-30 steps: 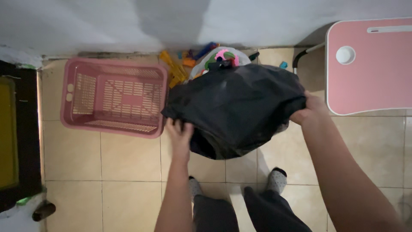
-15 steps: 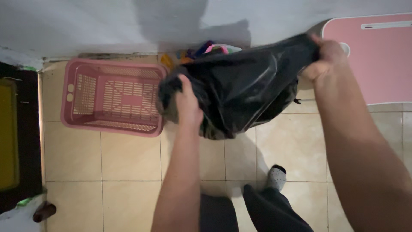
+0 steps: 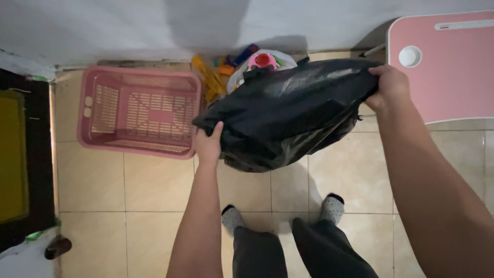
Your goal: The person empties toys from a black bag and a white bag onto the floor and then places several toy vehicles and figures onto a small pink table.
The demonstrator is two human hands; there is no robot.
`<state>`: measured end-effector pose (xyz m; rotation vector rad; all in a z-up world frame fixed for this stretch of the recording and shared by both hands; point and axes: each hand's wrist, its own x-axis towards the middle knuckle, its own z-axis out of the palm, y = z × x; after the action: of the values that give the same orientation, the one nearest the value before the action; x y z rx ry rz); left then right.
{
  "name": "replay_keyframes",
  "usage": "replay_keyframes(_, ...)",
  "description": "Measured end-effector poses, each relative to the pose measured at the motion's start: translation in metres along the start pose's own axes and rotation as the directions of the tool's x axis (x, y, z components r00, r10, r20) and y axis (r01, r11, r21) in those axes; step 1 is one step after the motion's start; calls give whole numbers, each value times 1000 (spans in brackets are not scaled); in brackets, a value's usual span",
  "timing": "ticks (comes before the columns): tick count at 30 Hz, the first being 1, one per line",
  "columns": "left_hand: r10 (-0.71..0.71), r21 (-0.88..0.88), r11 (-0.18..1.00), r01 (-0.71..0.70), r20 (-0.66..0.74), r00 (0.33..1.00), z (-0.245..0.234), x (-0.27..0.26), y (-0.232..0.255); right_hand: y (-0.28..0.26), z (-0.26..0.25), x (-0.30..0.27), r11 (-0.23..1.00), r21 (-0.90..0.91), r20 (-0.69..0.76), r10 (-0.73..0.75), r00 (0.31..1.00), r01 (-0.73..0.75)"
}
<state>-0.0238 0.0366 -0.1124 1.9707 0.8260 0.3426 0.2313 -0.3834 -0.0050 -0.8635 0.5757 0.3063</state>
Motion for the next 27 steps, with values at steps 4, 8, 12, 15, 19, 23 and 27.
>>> replay_keyframes(4, -419, -448, 782, 432, 133, 898, 10, -18, -25, 25, -8, 4, 975, -132, 22, -179, 984, 180)
replay_keyframes(8, -460, -53, 876, 480, 211, 862, 18, -38, -25, 47, -14, -9, 909, -396, -194, -223, 955, 131)
replay_keyframes(12, -154, -354, 907, 227, 223, 963, 22, -50, -37, 82, -61, 1, 617, -760, -160, -481, 862, 204)
replay_keyframes(15, -416, -658, 567, 496, 291, 862, 36, -79, -55, 113, -112, 14, 358, -919, -58, -532, 845, 162)
replay_keyframes(19, -225, 451, 892, 21, 403, 887, 53, -93, -71, 136, -152, 16, -16, -990, 139, -310, 940, 141)
replay_keyframes(23, -364, -83, 914, 397, 267, 892, 46, -72, -96, 133, -163, 2, 281, -960, -93, -320, 943, 1)
replay_keyframes(27, -337, 316, 921, 229, 351, 874, 48, -81, -91, 123, -173, 9, 262, -965, -82, -315, 946, 3)
